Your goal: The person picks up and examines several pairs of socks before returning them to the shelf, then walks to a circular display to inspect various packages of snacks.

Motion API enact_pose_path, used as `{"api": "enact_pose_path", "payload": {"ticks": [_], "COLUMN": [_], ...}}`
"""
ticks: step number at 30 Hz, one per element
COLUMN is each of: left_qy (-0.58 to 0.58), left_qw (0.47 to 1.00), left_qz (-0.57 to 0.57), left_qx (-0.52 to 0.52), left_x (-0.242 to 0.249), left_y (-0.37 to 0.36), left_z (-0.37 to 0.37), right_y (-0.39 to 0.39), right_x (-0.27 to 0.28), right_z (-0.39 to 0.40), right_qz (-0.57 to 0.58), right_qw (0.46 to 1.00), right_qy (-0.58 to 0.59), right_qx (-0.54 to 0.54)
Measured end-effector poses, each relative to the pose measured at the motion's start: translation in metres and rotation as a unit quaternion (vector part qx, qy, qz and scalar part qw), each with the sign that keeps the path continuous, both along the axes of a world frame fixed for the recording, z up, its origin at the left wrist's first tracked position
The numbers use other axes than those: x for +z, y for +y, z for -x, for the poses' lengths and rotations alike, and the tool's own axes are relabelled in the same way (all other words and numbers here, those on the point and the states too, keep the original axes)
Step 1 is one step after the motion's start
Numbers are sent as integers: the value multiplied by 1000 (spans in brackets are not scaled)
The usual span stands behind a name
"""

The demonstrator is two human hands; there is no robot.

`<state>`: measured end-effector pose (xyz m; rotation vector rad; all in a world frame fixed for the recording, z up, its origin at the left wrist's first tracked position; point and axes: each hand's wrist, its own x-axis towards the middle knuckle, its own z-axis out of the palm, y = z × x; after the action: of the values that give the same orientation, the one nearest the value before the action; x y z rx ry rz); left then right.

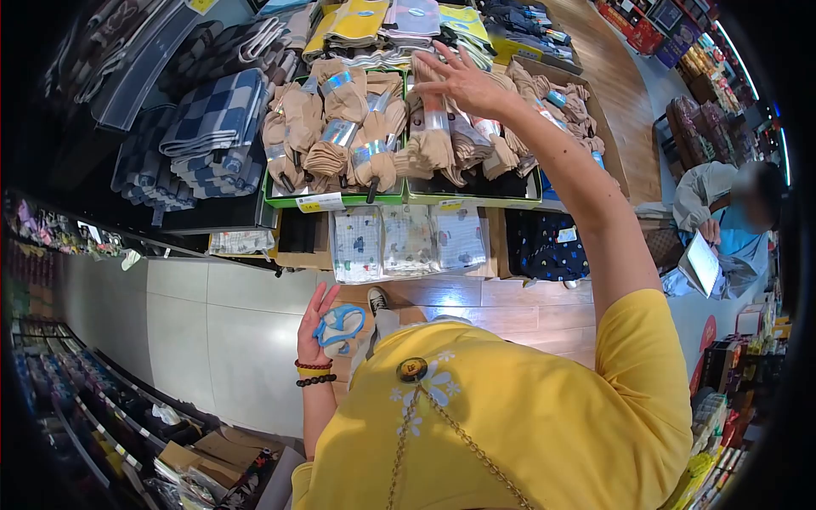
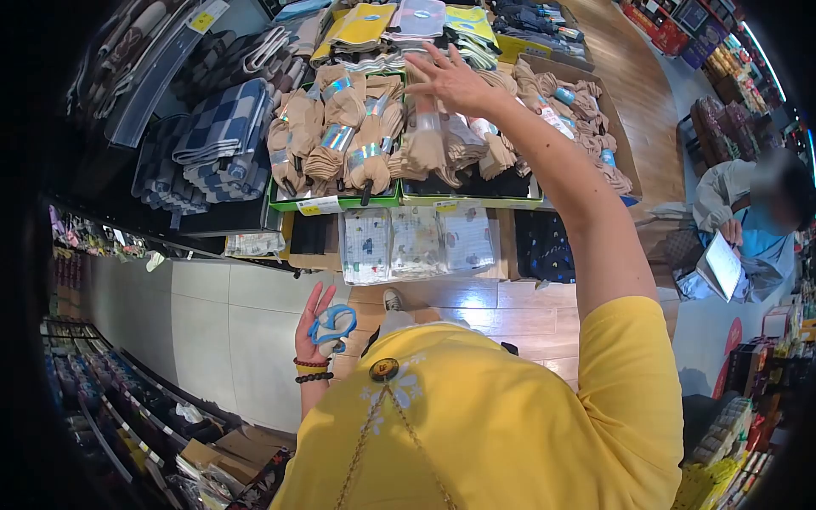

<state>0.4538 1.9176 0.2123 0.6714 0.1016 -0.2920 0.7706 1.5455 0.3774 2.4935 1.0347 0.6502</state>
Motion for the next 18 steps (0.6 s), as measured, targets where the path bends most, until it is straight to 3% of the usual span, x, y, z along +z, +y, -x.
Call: {"api": "enact_pose_path", "payload": {"ticks": [6,7,9,11,18], "left_qy": [-1,4,2,-2,-13], "left_qw": [1000,1000,999,998,988], "left_qz": [-7,-14,-11,-14,-48], "left_qx": [-20,-25,-38,-57,-145], "left_x": [6,5,2,0,14], "left_y": [-6,-7,-11,-14,-54], "left_z": [-7,-8,-12,-15,-21], "right_y": [23,36,43,46,55], "right_x": [-41,-27,-58,-89,-108], "right_z": [40,76,97,108,112], "right_qz": [-218,-202,-181,-152,-218], "right_qw": [963,966,955,981,966], "right_qy": [143,147,233,115,108], "right_qx": [-72,-61,-28,-24,-83]}}
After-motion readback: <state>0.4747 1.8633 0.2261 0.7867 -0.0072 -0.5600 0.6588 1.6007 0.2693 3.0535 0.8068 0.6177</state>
